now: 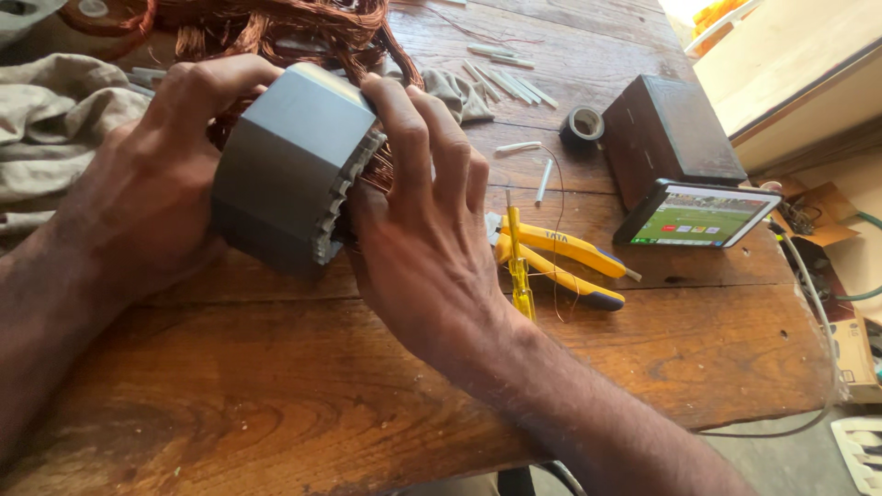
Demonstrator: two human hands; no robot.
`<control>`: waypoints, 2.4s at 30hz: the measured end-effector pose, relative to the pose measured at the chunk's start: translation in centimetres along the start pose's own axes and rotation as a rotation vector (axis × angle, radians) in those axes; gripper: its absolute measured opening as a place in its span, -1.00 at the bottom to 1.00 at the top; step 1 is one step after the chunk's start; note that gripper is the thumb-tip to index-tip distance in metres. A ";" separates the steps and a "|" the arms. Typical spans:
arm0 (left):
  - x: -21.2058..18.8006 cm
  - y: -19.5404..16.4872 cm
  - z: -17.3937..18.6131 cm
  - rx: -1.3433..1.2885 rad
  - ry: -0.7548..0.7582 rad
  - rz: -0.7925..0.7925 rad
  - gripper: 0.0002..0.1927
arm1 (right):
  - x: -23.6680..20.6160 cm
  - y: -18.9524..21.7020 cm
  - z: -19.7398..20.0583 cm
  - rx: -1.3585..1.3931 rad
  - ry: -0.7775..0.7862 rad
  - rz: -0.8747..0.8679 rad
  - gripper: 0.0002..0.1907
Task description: The person winds copper wire into the slots of a motor stator by hand, rotating the stator and feeding wire from a nearby coil. The person continues winding and arranging the wire throughout the clip.
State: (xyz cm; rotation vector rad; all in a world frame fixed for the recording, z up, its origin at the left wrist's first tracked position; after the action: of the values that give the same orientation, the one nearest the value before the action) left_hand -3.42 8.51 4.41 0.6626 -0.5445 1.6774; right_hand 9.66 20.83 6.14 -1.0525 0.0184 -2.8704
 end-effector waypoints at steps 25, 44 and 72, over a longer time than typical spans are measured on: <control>-0.2 2.1 -1.0 0.322 0.243 -0.031 -0.51 | 0.6 -0.8 1.4 0.076 0.049 -0.030 -0.60; -0.1 -0.3 0.4 -0.346 0.043 0.074 -0.48 | -0.7 -1.8 1.4 0.151 0.007 0.026 -0.55; -0.5 1.7 -0.9 0.142 0.179 -0.070 -0.85 | -0.6 -2.2 1.0 0.176 0.153 -0.038 -0.53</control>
State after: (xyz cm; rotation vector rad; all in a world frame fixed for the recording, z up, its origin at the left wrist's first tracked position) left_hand -5.08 8.42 3.42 0.6185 -0.2735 1.6999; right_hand 10.57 23.11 6.63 -0.8091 -0.2423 -2.9136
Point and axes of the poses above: each hand's wrist, its own x-axis towards the middle knuckle, its own z-axis out of the back of the hand, y = z × x, the point moved 5 cm from there along x, towards the middle knuckle, and after that the axes turned 6 degrees about -y, right-handed, at the moved point
